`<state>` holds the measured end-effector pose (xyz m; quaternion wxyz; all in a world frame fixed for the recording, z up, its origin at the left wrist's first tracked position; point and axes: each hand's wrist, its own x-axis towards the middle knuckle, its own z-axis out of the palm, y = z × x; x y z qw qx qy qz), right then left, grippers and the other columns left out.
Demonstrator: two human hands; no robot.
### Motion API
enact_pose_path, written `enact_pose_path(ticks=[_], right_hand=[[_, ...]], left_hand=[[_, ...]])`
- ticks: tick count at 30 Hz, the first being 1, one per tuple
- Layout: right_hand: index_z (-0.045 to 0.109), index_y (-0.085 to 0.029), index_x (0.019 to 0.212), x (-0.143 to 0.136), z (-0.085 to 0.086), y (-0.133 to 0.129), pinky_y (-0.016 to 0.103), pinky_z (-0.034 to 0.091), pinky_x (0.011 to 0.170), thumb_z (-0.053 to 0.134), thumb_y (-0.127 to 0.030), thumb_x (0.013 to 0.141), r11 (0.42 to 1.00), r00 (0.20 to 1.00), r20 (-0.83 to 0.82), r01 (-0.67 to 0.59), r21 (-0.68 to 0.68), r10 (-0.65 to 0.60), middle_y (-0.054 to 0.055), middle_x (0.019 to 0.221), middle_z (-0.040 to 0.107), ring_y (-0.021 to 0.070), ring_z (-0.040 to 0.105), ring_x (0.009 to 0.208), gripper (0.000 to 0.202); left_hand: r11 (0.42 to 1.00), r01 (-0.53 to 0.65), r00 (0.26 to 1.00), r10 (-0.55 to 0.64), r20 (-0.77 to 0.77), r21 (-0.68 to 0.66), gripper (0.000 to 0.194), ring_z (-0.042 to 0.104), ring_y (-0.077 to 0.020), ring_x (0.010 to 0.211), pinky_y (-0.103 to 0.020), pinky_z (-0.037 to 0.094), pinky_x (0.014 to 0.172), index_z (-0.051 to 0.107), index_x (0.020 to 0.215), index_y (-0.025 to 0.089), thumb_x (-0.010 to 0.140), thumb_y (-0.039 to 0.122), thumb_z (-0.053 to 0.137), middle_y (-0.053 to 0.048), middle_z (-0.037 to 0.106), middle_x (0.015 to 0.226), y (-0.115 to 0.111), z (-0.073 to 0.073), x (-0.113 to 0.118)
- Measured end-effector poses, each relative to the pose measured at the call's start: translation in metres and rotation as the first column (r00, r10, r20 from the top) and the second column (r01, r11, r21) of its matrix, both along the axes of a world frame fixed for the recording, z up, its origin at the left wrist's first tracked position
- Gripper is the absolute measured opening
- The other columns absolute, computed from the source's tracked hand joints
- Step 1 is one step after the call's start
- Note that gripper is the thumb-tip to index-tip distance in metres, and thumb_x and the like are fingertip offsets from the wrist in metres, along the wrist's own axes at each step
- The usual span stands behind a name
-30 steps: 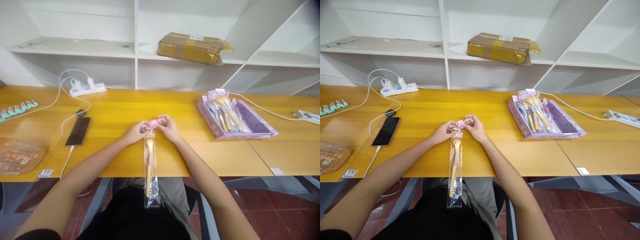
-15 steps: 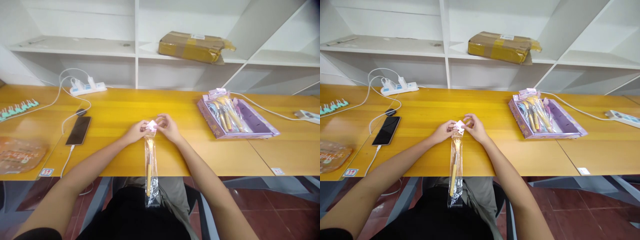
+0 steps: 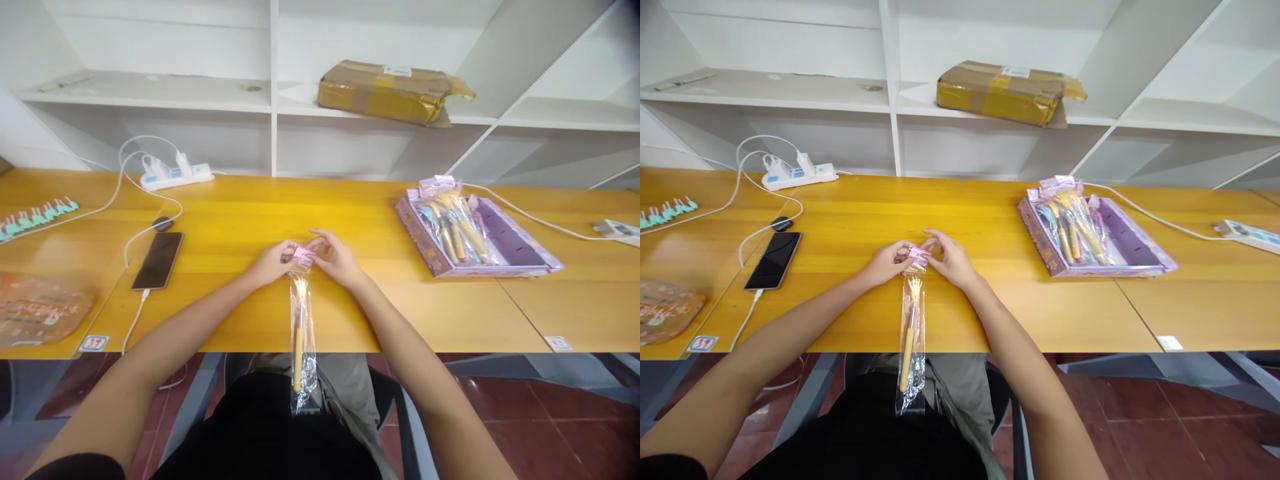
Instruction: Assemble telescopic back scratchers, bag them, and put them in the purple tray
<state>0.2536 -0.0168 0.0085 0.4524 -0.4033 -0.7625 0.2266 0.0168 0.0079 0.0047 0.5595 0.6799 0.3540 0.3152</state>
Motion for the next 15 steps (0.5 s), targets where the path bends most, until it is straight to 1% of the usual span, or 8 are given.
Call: enact_pose_path(ticks=[3,6,8,9,11,12,15], right_hand=[[0.059,-0.032,0.148,-0.001,0.004,-0.003,0.042,0.057,0.087,0.073,-0.033,0.101,1.000,1.000,0.017,-0.010,0.013,0.009,0.005,0.114,0.083,0.0251,0.075,0.100,0.049],[0.062,-0.032,0.145,-0.002,0.006,-0.005,0.050,0.056,0.101,0.069,-0.031,0.104,0.999,0.999,0.029,-0.028,0.031,0.027,0.005,0.113,0.084,0.0277,0.075,0.109,0.042],[0.064,-0.032,0.141,-0.002,0.005,-0.005,0.052,0.054,0.108,0.068,-0.034,0.105,0.999,1.000,-0.010,0.011,0.041,-0.010,0.006,0.115,0.083,0.0275,0.075,0.111,0.036],[0.065,-0.031,0.140,-0.002,0.004,-0.004,0.051,0.054,0.108,0.069,-0.035,0.105,0.999,0.998,-0.049,0.040,0.032,-0.039,0.006,0.119,0.082,0.0270,0.074,0.111,0.036],[0.064,-0.029,0.139,-0.002,0.001,0.000,0.048,0.057,0.103,0.074,-0.040,0.101,0.997,0.987,-0.142,0.067,-0.033,-0.071,0.008,0.124,0.080,0.0256,0.074,0.109,0.040],[0.064,-0.029,0.138,-0.002,-0.001,0.002,0.046,0.058,0.100,0.076,-0.042,0.099,0.995,0.981,-0.182,0.053,-0.081,-0.067,0.008,0.122,0.079,0.0248,0.074,0.106,0.043],[0.065,-0.027,0.133,-0.001,-0.007,0.007,0.041,0.060,0.094,0.080,-0.047,0.095,0.979,0.964,-0.262,-0.017,-0.204,-0.038,0.004,0.103,0.079,0.0217,0.075,0.094,0.045]], left_hand=[[1.000,-0.004,1.000,0.004,-0.001,0.000,0.038,0.076,-0.0176,0.084,-0.025,0.057,0.064,0.064,0.121,0.018,0.090,0.035,0.078,-0.010,0.083,0.113,0.000,0.000,0.000],[1.000,-0.004,1.000,0.004,0.003,-0.004,0.039,0.076,-0.0174,0.083,-0.024,0.056,0.062,0.064,0.122,0.019,0.090,0.035,0.079,-0.010,0.083,0.112,0.000,0.000,0.000],[1.000,0.001,1.000,-0.001,0.013,-0.009,0.040,0.076,-0.0178,0.084,-0.023,0.056,0.063,0.064,0.122,0.019,0.090,0.035,0.079,-0.010,0.083,0.113,0.000,-0.001,0.000],[1.000,0.004,1.000,-0.004,0.022,-0.009,0.040,0.077,-0.0184,0.086,-0.024,0.056,0.064,0.065,0.123,0.019,0.090,0.035,0.080,-0.011,0.082,0.114,0.000,-0.001,0.000],[1.000,0.009,0.999,-0.009,0.042,-0.008,0.041,0.077,-0.0194,0.090,-0.024,0.057,0.067,0.065,0.125,0.019,0.090,0.035,0.079,-0.011,0.082,0.116,0.000,-0.001,0.000],[1.000,0.011,0.999,-0.010,0.048,-0.006,0.044,0.077,-0.0194,0.089,-0.024,0.056,0.067,0.064,0.128,0.020,0.090,0.035,0.079,-0.011,0.082,0.115,0.000,0.000,0.000],[1.000,0.020,0.999,-0.021,0.041,0.023,0.059,0.071,-0.0158,0.076,-0.024,0.053,0.063,0.056,0.146,0.023,0.092,0.034,0.077,-0.005,0.079,0.102,-0.002,0.002,0.000]])
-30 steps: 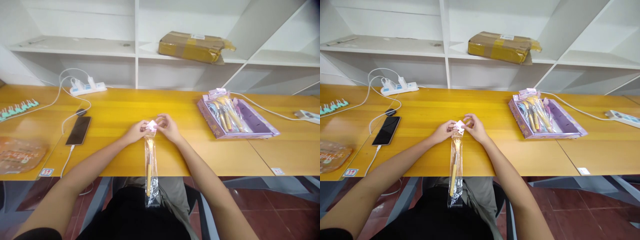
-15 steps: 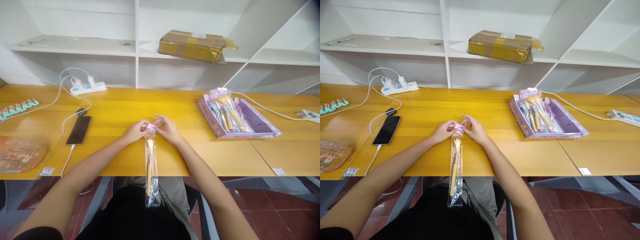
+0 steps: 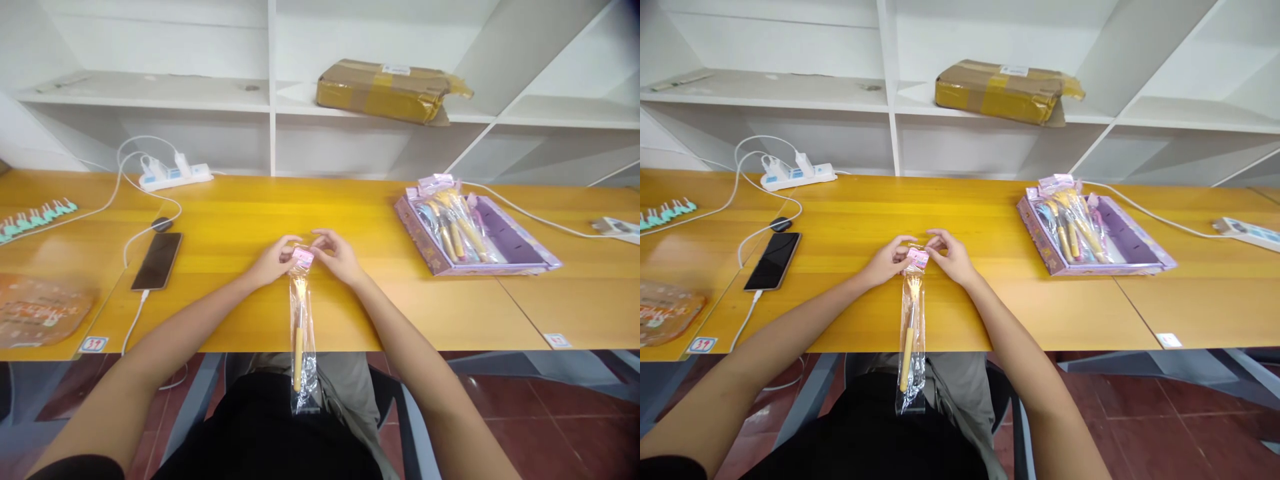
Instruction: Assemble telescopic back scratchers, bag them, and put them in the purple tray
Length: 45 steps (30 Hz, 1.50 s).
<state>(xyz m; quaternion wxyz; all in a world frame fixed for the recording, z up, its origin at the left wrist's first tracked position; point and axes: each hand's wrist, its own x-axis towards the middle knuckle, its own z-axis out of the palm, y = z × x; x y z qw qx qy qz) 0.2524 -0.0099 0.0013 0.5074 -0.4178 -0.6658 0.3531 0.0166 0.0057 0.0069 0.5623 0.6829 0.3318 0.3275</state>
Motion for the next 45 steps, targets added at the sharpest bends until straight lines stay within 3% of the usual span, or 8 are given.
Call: enact_pose_path(ticks=[3,8,18,25,30,36,41,45], right_hand=[[0.065,-0.026,0.129,-0.001,-0.004,0.003,0.036,0.060,0.085,0.082,-0.052,0.093,0.997,0.997,-0.079,0.011,-0.070,-0.016,0.002,0.096,0.077,0.0194,0.073,0.088,0.048],[0.064,-0.026,0.127,-0.004,-0.008,0.005,0.031,0.060,0.068,0.085,-0.058,0.088,0.989,0.982,-0.188,-0.023,-0.148,-0.005,0.000,0.092,0.072,0.0163,0.067,0.075,0.055],[0.064,-0.027,0.125,-0.003,-0.007,0.005,0.030,0.060,0.067,0.083,-0.056,0.089,0.993,0.989,-0.145,0.011,-0.115,-0.028,0.001,0.092,0.071,0.0163,0.068,0.077,0.050],[0.064,-0.026,0.125,-0.004,-0.008,0.004,0.031,0.060,0.069,0.084,-0.056,0.089,0.993,0.987,-0.161,-0.013,-0.118,-0.006,0.000,0.092,0.071,0.0169,0.070,0.077,0.051],[0.067,-0.026,0.125,-0.002,-0.006,0.003,0.032,0.058,0.076,0.082,-0.051,0.091,0.995,0.995,-0.077,0.056,-0.083,-0.062,0.002,0.096,0.074,0.0185,0.071,0.086,0.045],[0.068,-0.028,0.125,-0.001,0.006,-0.002,0.038,0.058,0.090,0.082,-0.048,0.093,0.998,0.997,-0.054,0.050,-0.025,-0.051,0.002,0.098,0.077,0.0209,0.071,0.092,0.040],[0.068,-0.027,0.122,0.000,0.013,-0.008,0.041,0.056,0.098,0.082,-0.038,0.091,0.998,0.998,-0.001,-0.068,-0.007,0.068,0.002,0.098,0.076,0.0218,0.072,0.094,0.035],[0.068,-0.026,0.119,0.000,0.012,-0.010,0.044,0.055,0.104,0.078,-0.029,0.089,0.989,0.987,0.072,-0.144,-0.031,0.146,0.001,0.094,0.076,0.0225,0.072,0.098,0.031]], left_hand=[[0.993,-0.005,0.999,0.011,-0.047,0.114,0.061,0.062,-0.0120,0.066,-0.023,0.049,0.063,0.054,0.153,0.026,0.094,0.029,0.072,0.001,0.072,0.091,-0.003,0.004,0.000],[0.951,0.017,0.968,0.062,-0.244,0.308,0.042,0.054,-0.0126,0.063,-0.025,0.042,0.064,0.068,0.136,0.025,0.094,0.026,0.068,0.006,0.059,0.073,-0.007,0.009,0.000],[0.938,0.033,0.960,0.066,-0.271,0.345,0.031,0.058,-0.0141,0.068,-0.027,0.045,0.069,0.071,0.124,0.023,0.093,0.027,0.067,0.003,0.067,0.082,-0.003,0.002,0.000],[0.906,0.110,0.951,0.023,-0.308,0.409,0.033,0.059,-0.0143,0.073,-0.029,0.047,0.075,0.075,0.127,0.024,0.096,0.025,0.065,-0.002,0.073,0.097,-0.003,0.008,0.001],[0.923,0.100,0.952,0.021,-0.306,0.372,0.036,0.058,-0.0142,0.071,-0.028,0.046,0.072,0.072,0.131,0.024,0.095,0.024,0.066,0.001,0.069,0.088,-0.003,0.005,0.001],[0.982,-0.043,0.988,0.069,-0.138,0.185,0.060,0.061,-0.0102,0.066,-0.024,0.047,0.067,0.046,0.151,0.025,0.095,0.026,0.068,0.002,0.072,0.099,0.000,-0.008,0.000],[0.987,-0.047,0.981,0.075,-0.178,0.156,0.036,0.060,-0.0115,0.068,-0.024,0.046,0.066,0.065,0.128,0.021,0.092,0.026,0.068,0.001,0.071,0.092,0.005,-0.011,-0.002],[0.980,-0.041,0.980,0.077,-0.184,0.192,0.035,0.057,-0.0121,0.069,-0.024,0.043,0.066,0.069,0.125,0.022,0.090,0.028,0.072,0.002,0.068,0.086,0.004,-0.008,-0.004]])
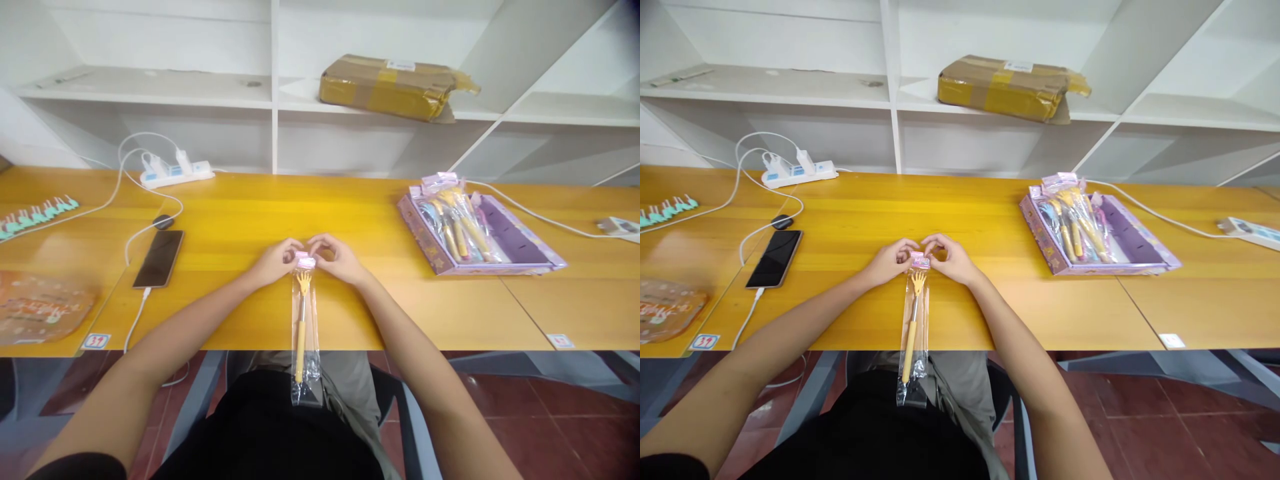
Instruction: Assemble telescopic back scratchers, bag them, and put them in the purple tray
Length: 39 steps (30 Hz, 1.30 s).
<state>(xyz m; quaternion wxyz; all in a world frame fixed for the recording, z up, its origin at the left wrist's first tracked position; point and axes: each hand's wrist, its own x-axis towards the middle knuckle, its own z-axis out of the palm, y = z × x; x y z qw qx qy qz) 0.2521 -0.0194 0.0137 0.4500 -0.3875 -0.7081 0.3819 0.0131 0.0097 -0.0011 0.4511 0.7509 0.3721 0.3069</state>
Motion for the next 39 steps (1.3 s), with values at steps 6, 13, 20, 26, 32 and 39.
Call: enact_pose_path(ticks=[6,13,20,26,32,39], right_hand=[[0.069,-0.026,0.122,0.001,0.000,0.000,0.041,0.058,0.099,0.075,-0.024,0.087,0.999,0.999,0.025,-0.045,-0.021,0.046,0.001,0.096,0.076,0.0217,0.074,0.095,0.036],[0.067,-0.024,0.127,0.002,-0.002,0.000,0.035,0.060,0.084,0.071,-0.039,0.098,0.996,0.997,0.044,-0.062,-0.066,0.065,0.001,0.093,0.074,0.0184,0.071,0.085,0.033],[0.064,-0.026,0.133,-0.002,-0.013,0.003,0.032,0.058,0.074,0.080,-0.045,0.092,0.999,0.999,0.033,-0.008,-0.048,0.010,0.004,0.107,0.068,0.0174,0.068,0.084,0.048],[0.067,-0.023,0.131,-0.002,-0.017,0.004,0.033,0.058,0.076,0.077,-0.045,0.094,0.990,0.993,0.104,-0.043,-0.138,0.057,0.002,0.096,0.073,0.0173,0.067,0.077,0.044],[0.072,-0.023,0.126,0.002,-0.015,0.004,0.034,0.059,0.078,0.081,-0.050,0.092,0.985,0.983,0.165,-0.047,-0.166,0.075,0.003,0.095,0.078,0.0211,0.071,0.084,0.045],[0.071,-0.023,0.129,0.002,-0.016,0.005,0.034,0.061,0.080,0.081,-0.046,0.091,0.986,0.983,0.170,-0.035,-0.165,0.063,0.004,0.099,0.078,0.0218,0.073,0.087,0.046]], left_hand=[[0.999,0.043,0.999,-0.043,-0.011,-0.002,0.044,0.056,-0.0117,0.068,-0.025,0.044,0.066,0.068,0.128,0.022,0.088,0.036,0.081,0.002,0.070,0.088,-0.003,0.005,-0.001],[1.000,0.023,1.000,-0.023,0.019,-0.016,0.031,0.062,-0.0126,0.073,-0.025,0.047,0.066,0.068,0.125,0.021,0.097,0.036,0.069,-0.003,0.075,0.102,-0.001,0.003,0.001],[0.997,0.037,0.997,-0.033,0.071,-0.062,0.031,0.063,-0.0125,0.071,-0.024,0.047,0.064,0.068,0.119,0.020,0.096,0.041,0.073,-0.002,0.072,0.097,0.000,0.002,0.002],[0.996,0.039,0.995,-0.031,0.099,-0.083,0.034,0.063,-0.0119,0.071,-0.024,0.050,0.064,0.068,0.117,0.020,0.096,0.045,0.075,-0.002,0.074,0.097,0.002,-0.001,0.004],[0.998,0.040,0.993,-0.034,0.109,-0.052,0.033,0.065,-0.0130,0.076,-0.026,0.050,0.069,0.068,0.117,0.020,0.092,0.039,0.077,-0.002,0.073,0.097,0.000,0.002,0.004],[1.000,0.028,1.000,-0.028,0.009,0.011,0.029,0.065,-0.0139,0.076,-0.027,0.050,0.071,0.069,0.118,0.021,0.092,0.033,0.075,-0.001,0.073,0.094,0.000,0.001,0.002]])
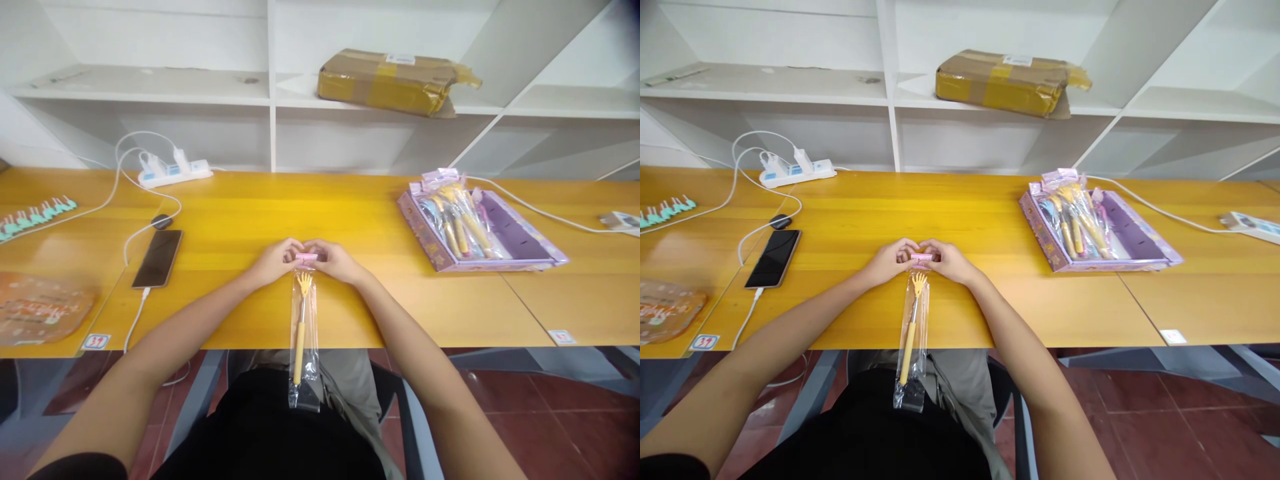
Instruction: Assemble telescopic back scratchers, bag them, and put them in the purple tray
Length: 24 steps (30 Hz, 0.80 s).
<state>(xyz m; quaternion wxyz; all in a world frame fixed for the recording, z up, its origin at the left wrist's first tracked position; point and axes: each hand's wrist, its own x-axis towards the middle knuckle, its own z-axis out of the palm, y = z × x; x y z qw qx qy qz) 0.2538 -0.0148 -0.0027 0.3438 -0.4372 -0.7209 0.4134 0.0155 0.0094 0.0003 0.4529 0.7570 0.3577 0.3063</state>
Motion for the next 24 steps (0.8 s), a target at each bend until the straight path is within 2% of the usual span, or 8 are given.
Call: enact_pose_path(ticks=[5,10,13,17,20,22,24], right_hand=[[0.069,-0.023,0.134,0.004,0.003,0.000,0.034,0.061,0.079,0.077,-0.037,0.092,0.999,0.999,0.025,-0.040,0.008,0.040,0.004,0.104,0.078,0.0202,0.072,0.085,0.045],[0.068,-0.023,0.135,0.011,0.005,0.000,0.036,0.063,0.085,0.073,-0.030,0.092,0.996,0.995,-0.037,-0.090,-0.012,0.089,0.006,0.110,0.078,0.0199,0.072,0.091,0.044],[0.069,-0.022,0.134,0.014,0.005,0.000,0.036,0.063,0.086,0.075,-0.029,0.091,0.994,0.992,-0.085,-0.097,-0.044,0.094,0.006,0.113,0.077,0.0195,0.072,0.092,0.045],[0.068,-0.023,0.131,0.013,0.004,0.004,0.034,0.062,0.085,0.080,-0.031,0.087,0.996,0.968,-0.252,-0.026,-0.086,0.004,0.005,0.111,0.076,0.0184,0.072,0.092,0.046],[0.066,-0.024,0.128,0.008,0.003,0.009,0.032,0.062,0.079,0.087,-0.038,0.084,0.991,0.916,-0.385,0.080,-0.111,-0.117,0.003,0.104,0.073,0.0164,0.070,0.086,0.050],[0.064,-0.025,0.128,0.005,0.004,0.010,0.031,0.062,0.075,0.090,-0.045,0.082,0.981,0.886,-0.430,0.112,-0.159,-0.171,0.002,0.101,0.072,0.0164,0.070,0.084,0.057],[0.064,-0.024,0.128,0.003,0.007,0.008,0.030,0.061,0.070,0.090,-0.052,0.083,0.972,0.902,-0.406,0.053,-0.231,-0.146,0.002,0.098,0.073,0.0178,0.071,0.085,0.060]], left_hand=[[1.000,-0.007,1.000,0.007,0.009,-0.005,0.028,0.063,-0.0128,0.075,-0.027,0.049,0.071,0.068,0.118,0.020,0.091,0.027,0.072,-0.001,0.072,0.094,0.000,0.000,0.000],[0.999,-0.016,1.000,0.016,0.015,-0.034,0.033,0.061,-0.0117,0.073,-0.026,0.047,0.070,0.065,0.120,0.020,0.088,0.021,0.072,0.000,0.072,0.095,0.001,-0.002,0.001],[0.999,-0.033,0.999,0.033,0.003,-0.026,0.040,0.063,-0.0126,0.075,-0.027,0.048,0.071,0.062,0.127,0.021,0.089,0.026,0.075,-0.001,0.074,0.099,0.000,-0.001,0.001],[0.999,-0.002,1.000,0.001,-0.020,-0.049,0.063,0.067,-0.0167,0.082,-0.031,0.051,0.075,0.054,0.142,0.021,0.090,0.044,0.083,-0.005,0.079,0.106,-0.003,0.003,0.000],[0.989,0.064,0.998,-0.067,-0.015,-0.132,0.075,0.068,-0.0176,0.079,-0.031,0.050,0.075,0.053,0.146,0.020,0.086,0.047,0.088,-0.004,0.081,0.096,-0.002,0.005,-0.001],[0.976,0.058,0.997,-0.044,0.068,-0.211,0.077,0.069,-0.0171,0.075,-0.030,0.050,0.072,0.054,0.144,0.019,0.083,0.047,0.091,-0.003,0.080,0.092,0.000,0.005,-0.001],[0.958,0.016,0.981,0.040,0.188,-0.286,0.075,0.070,-0.0168,0.073,-0.028,0.051,0.068,0.055,0.139,0.018,0.081,0.047,0.092,-0.005,0.081,0.095,0.003,0.005,-0.001]])
